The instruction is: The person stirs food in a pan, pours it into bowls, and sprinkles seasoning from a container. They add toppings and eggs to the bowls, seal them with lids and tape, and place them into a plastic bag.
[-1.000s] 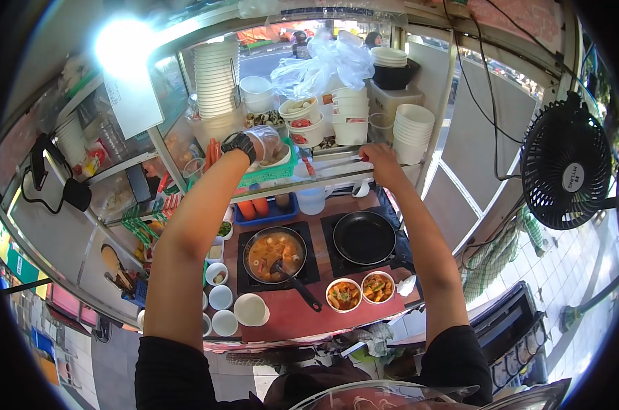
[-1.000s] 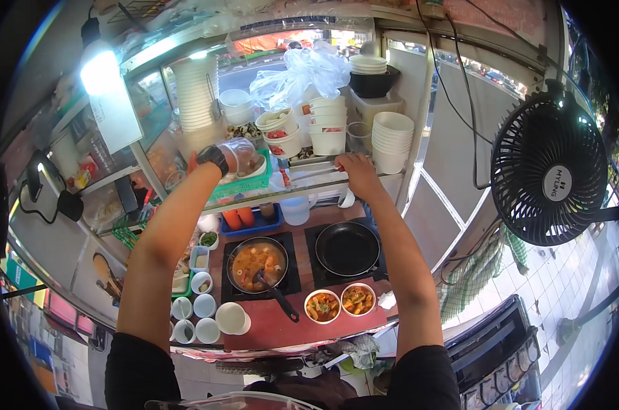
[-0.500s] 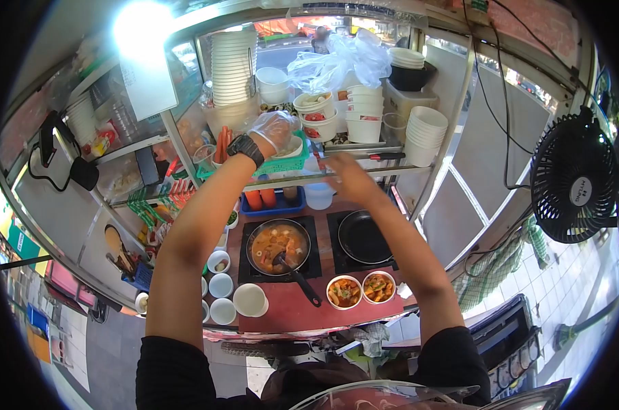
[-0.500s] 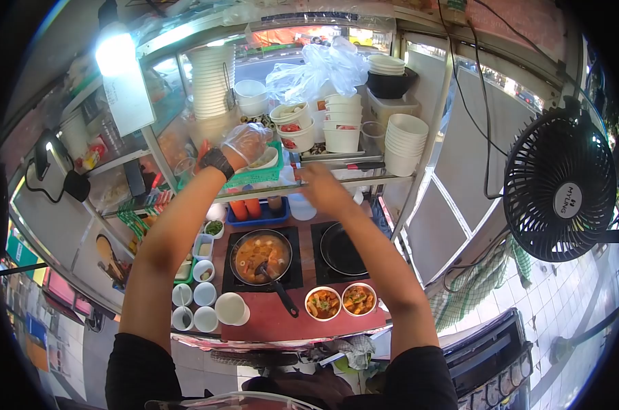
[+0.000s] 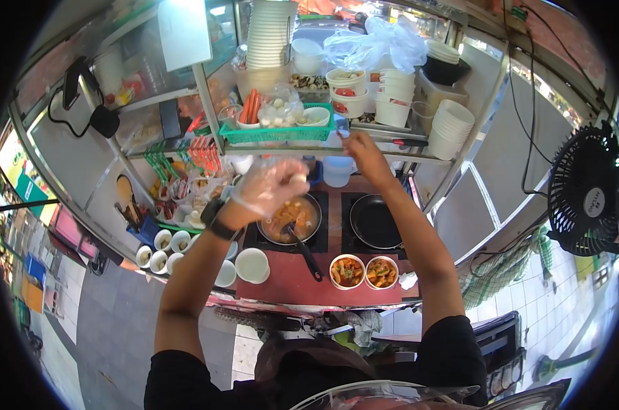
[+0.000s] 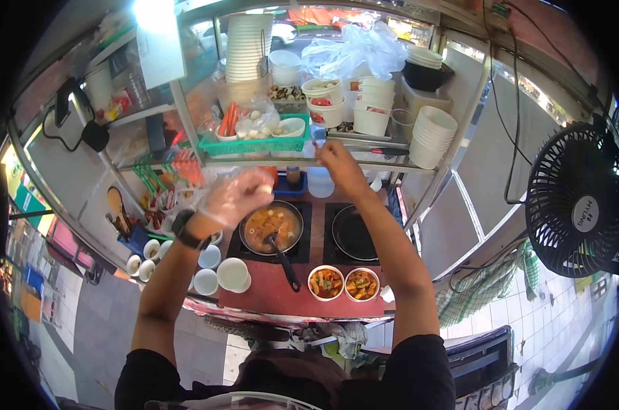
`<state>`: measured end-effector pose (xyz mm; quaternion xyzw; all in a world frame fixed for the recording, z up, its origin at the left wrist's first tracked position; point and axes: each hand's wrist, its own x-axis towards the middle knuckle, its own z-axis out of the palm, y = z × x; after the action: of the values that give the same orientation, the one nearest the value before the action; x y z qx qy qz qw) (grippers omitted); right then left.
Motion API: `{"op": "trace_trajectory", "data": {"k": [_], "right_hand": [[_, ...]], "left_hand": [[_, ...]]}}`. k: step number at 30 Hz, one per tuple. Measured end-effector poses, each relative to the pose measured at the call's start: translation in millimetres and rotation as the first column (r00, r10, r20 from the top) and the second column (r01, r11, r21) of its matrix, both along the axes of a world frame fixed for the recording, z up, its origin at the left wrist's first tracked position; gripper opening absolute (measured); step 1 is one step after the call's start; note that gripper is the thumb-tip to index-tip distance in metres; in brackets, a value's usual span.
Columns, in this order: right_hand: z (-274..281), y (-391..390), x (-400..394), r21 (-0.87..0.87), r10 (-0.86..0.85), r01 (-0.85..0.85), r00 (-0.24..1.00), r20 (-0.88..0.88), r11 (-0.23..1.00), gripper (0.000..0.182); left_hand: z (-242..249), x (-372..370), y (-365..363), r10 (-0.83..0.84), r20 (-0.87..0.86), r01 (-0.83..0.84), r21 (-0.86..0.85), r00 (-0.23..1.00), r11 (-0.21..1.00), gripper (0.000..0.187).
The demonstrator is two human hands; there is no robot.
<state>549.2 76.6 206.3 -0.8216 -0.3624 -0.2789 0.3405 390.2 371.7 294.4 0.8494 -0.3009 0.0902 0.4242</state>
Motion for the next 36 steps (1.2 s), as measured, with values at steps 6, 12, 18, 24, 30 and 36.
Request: {"op": "trace_trajectory", "data": {"k": [6,12,18,24,30,36], "right_hand": [[6,-28,-3,0.458,-0.174,0.171,0.984,-0.036,0.872,0.009],[-13,-55,-149,0.869,0.486,0.161,0.774,-0.405,0.468,0.015],[-92,-59,-292,0.481,0.468,-0.016,0.265,-0.843,0.876,0.037],[-180,-72,-339,-0.069,-0.018,-0.059,0.617,-0.787,0.996,0.020],[-218,-55,-338,-0.408,-0.361,0.139,0.761,-0.540,0.902,0.015],[-225,-53,-331,-0.476,-0.357,0.096,0.791,-0.497,0.874,0.012]], "left_hand": [[-73,-98,18,-0.333,-0.720,0.069,-0.369,0.609,0.927,0.022],[-244,-148,-30,-0.235,-0.507,0.317,0.082,0.830,0.945,0.025],[-340,-141,-102,-0.045,-0.115,0.043,-0.012,0.992,0.999,0.028],[-348,-132,-112,-0.022,-0.149,0.020,-0.015,0.989,1.000,0.036],[-340,-130,-110,0.006,-0.194,-0.003,0.017,0.981,1.000,0.038],[-342,-128,-110,-0.002,-0.237,-0.005,-0.029,0.972,1.000,0.035]]}}
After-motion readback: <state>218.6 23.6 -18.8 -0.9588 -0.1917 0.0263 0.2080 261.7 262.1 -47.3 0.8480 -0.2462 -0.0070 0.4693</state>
